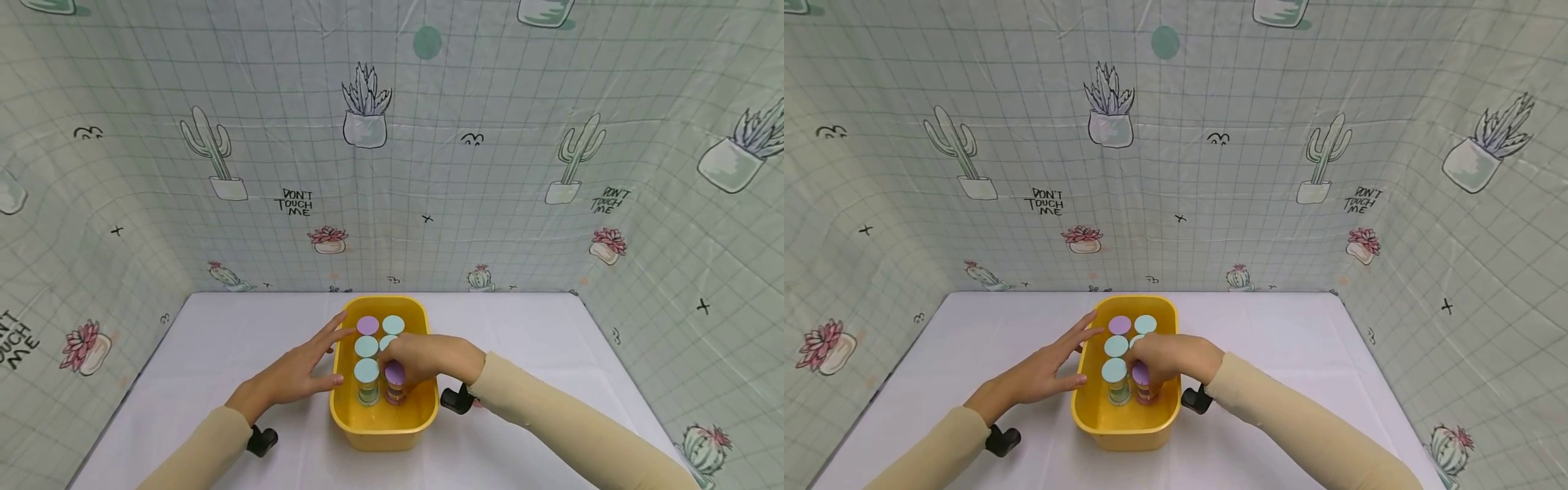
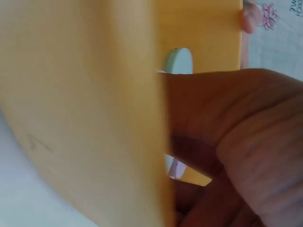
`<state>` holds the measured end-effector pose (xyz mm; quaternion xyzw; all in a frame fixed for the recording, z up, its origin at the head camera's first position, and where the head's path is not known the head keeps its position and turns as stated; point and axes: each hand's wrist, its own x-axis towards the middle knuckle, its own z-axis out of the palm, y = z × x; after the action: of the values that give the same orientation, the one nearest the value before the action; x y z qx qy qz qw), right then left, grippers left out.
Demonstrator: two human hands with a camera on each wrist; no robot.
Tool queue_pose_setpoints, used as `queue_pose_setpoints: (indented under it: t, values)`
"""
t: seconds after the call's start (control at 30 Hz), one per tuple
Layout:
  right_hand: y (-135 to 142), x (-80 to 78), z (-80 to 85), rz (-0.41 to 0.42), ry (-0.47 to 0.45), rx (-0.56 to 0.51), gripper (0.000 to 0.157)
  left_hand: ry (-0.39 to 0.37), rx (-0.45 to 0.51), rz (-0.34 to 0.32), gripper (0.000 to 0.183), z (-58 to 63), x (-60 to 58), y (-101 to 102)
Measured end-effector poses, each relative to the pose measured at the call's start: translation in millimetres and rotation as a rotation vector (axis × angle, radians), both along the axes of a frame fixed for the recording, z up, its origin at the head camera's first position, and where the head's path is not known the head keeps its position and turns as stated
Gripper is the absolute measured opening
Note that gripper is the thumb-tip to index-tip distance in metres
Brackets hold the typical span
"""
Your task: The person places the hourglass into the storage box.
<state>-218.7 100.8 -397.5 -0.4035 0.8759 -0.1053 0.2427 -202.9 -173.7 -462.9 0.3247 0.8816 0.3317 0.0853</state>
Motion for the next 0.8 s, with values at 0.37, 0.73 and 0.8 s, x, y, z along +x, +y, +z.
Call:
queue_pose_setpoints:
  t: [0.37, 0.73, 0.8]
  values:
    - [2.0, 0.0, -3.1, 0.018, 0.043, -0.037, 0.035, -0.012, -0.008, 0.008, 0.074, 0.2, -0.3, 0.4]
    - [3.5, 3.6, -3.1, 0.035, 0.086, -0.078, 0.034, 0.0, -0.008, 0.008, 0.075, -0.7, 1.0, 1.6]
    - [4.4, 3.7, -2.9, 0.045, 0.094, -0.097, 0.033, 0.001, -0.006, 0.006, 0.074, -0.1, 1.2, 1.4]
